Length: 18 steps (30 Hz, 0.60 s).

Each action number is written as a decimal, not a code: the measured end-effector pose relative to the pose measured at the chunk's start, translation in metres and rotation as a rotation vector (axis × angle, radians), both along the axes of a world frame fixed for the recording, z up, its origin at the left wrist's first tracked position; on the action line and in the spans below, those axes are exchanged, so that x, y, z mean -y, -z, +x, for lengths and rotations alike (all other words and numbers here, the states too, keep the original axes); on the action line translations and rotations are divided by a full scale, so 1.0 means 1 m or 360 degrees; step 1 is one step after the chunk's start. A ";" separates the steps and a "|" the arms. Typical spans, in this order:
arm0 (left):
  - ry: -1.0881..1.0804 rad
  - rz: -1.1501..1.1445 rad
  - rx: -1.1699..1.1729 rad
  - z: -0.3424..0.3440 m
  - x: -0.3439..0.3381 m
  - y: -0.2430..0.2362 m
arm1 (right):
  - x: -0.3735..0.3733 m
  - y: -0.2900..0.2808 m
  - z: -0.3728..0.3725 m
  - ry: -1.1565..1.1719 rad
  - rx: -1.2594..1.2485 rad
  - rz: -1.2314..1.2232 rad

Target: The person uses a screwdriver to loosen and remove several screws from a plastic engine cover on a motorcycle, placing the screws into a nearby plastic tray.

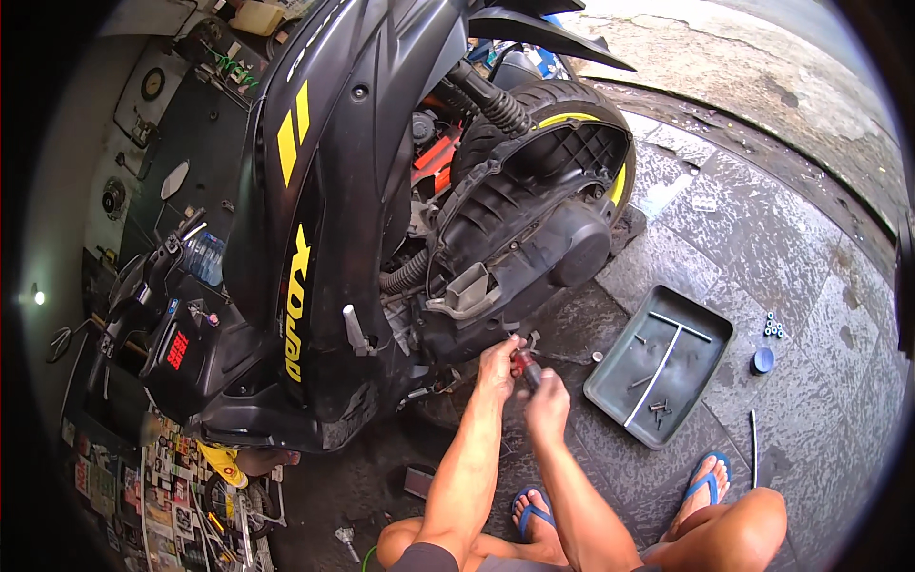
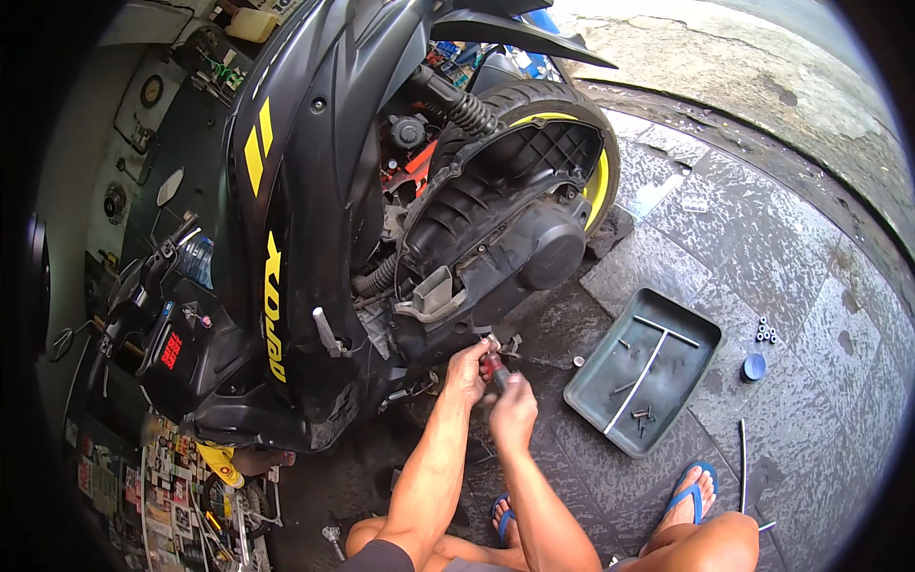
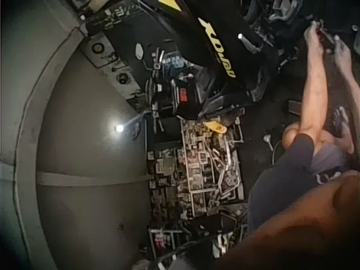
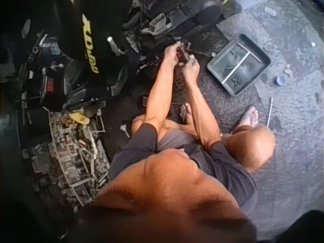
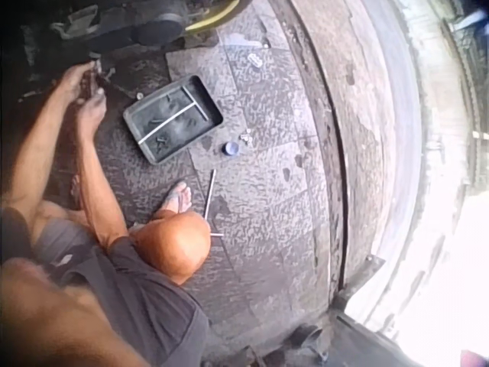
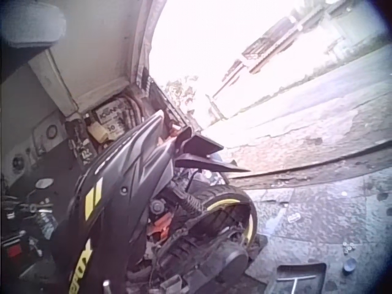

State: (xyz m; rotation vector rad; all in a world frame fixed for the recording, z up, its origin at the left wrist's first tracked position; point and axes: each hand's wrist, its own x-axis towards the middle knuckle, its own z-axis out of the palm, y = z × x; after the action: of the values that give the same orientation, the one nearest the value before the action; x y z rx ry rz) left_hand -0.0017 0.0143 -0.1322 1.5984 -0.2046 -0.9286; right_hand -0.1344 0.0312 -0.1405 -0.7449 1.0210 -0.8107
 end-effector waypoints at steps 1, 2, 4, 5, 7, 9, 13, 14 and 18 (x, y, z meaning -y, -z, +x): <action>0.0009 0.0011 0.0027 -0.001 -0.001 0.000 | 0.003 0.002 -0.004 0.0027 0.0034 0.0002; -0.0001 0.0000 0.0036 -0.005 0.002 -0.007 | 0.008 0.000 -0.008 0.0065 0.0081 0.0005; 0.0036 -0.0025 0.0013 0.002 0.001 0.000 | 0.008 0.003 0.002 0.0541 -0.0434 -0.0832; 0.0055 -0.0037 0.0000 0.003 0.001 0.001 | 0.009 0.004 0.003 0.0531 -0.0474 -0.0892; 0.0030 -0.0049 0.0000 0.003 0.003 0.001 | 0.009 0.005 0.006 0.0515 -0.0556 -0.1009; -0.0023 -0.0014 0.0017 0.003 0.000 0.001 | 0.009 -0.022 -0.018 -0.0342 0.0298 0.0520; -0.0008 -0.0063 -0.0037 0.004 0.002 0.003 | -0.010 -0.011 -0.002 0.0228 -0.0357 -0.0419; -0.0020 -0.0064 -0.0025 0.004 0.004 0.004 | -0.008 -0.006 0.001 0.0476 -0.0681 -0.1226; -0.0054 -0.0075 0.0005 0.003 0.004 0.004 | 0.001 -0.007 -0.007 -0.0160 0.0362 0.0406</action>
State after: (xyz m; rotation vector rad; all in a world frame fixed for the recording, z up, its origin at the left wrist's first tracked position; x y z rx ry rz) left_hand 0.0013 0.0104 -0.1366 1.5552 -0.1996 -0.8893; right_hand -0.1415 0.0297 -0.1339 -0.4700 0.8552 -0.6469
